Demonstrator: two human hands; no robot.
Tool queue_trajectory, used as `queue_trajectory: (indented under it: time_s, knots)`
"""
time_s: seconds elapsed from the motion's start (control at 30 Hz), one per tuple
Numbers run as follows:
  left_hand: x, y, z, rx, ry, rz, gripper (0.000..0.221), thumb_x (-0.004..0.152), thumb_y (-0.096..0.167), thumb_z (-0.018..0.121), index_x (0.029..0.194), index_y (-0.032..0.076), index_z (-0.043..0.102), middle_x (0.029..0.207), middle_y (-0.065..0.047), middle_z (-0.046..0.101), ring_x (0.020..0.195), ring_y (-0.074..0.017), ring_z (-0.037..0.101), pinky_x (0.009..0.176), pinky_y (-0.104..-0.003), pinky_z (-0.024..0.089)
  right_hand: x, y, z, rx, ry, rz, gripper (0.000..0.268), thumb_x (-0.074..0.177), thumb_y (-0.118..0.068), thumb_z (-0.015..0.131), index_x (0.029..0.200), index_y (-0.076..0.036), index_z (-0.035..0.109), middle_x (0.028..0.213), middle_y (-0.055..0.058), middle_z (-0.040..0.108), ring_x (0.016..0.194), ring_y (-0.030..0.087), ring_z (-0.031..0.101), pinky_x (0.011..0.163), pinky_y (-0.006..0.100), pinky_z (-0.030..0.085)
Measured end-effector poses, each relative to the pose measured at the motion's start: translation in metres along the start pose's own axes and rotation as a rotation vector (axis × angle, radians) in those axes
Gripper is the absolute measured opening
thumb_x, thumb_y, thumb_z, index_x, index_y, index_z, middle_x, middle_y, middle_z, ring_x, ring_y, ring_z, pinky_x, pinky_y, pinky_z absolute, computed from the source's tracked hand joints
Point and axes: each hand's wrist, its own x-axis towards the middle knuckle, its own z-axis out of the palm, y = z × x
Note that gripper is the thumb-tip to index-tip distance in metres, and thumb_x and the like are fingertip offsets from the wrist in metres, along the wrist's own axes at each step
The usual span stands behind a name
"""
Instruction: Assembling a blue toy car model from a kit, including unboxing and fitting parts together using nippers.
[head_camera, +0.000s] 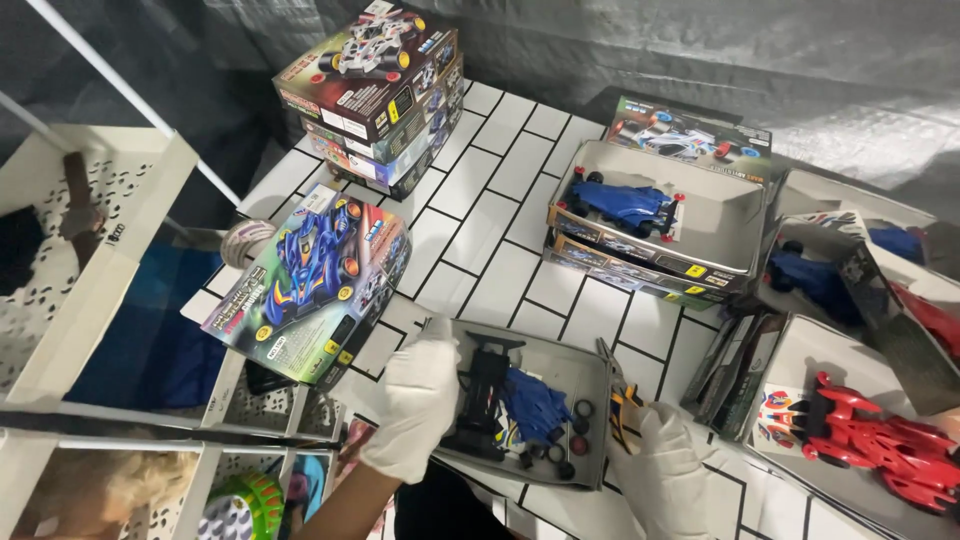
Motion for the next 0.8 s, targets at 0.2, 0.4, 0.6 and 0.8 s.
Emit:
queue_trajectory:
  time_s: [0.2,0.4,0.6,0.8]
  knots:
    - [0.035,-0.057,-0.117,-0.942,-1.018,-0.148,0.023,0.101,0.045,0.059,0.121,0.039,0.066,0.11,0.013,0.072,0.083,-0.008,0.068,0.068,-0.022,0.059,0.005,-0.046,-0.061,0.118,-0.287,0.322,0.04,0.079,-0.036,0.061,0.109,-0.016,0.079,0.117,0.008,0.069,0.104,0.027,0.072,0.095,0.038,0.053]
    - [0.024,-0.049,-0.139,-1.416,-1.164,-0.512,0.027,0.092,0.036,0.07,0.119,0.033,0.078,0.098,0.012,0.081,0.098,-0.0038,0.079,0.094,-0.015,0.056,-0.001,-0.022,-0.059,0.591,-0.216,0.6,0.041,0.094,-0.034,0.051,0.08,-0.004,0.075,0.063,0.014,0.065,0.058,0.024,0.056,0.067,0.034,0.043]
    - [0.011,-0.022,-0.124,-1.693,-1.157,-0.553,0.042,0.096,0.023,0.066,0.137,0.017,0.069,0.105,-0.004,0.082,0.096,-0.0097,0.076,0.069,-0.016,0.056,-0.022,-0.014,-0.045,1.253,-0.194,0.653,0.024,0.102,-0.007,0.06,0.114,0.013,0.067,0.092,0.02,0.069,0.071,0.03,0.058,0.068,0.036,0.045]
    - [0.021,-0.036,-0.158,-1.837,-1.2,-0.645,0.025,0.098,0.017,0.064,0.115,0.008,0.08,0.089,-0.005,0.077,0.079,-0.0109,0.068,0.069,-0.019,0.05,-0.022,0.08,0.079,1.929,-0.509,0.337,0.092,0.08,-0.041,0.077,0.145,0.015,0.042,0.118,0.03,0.064,0.091,0.019,0.063,0.087,0.022,0.045]
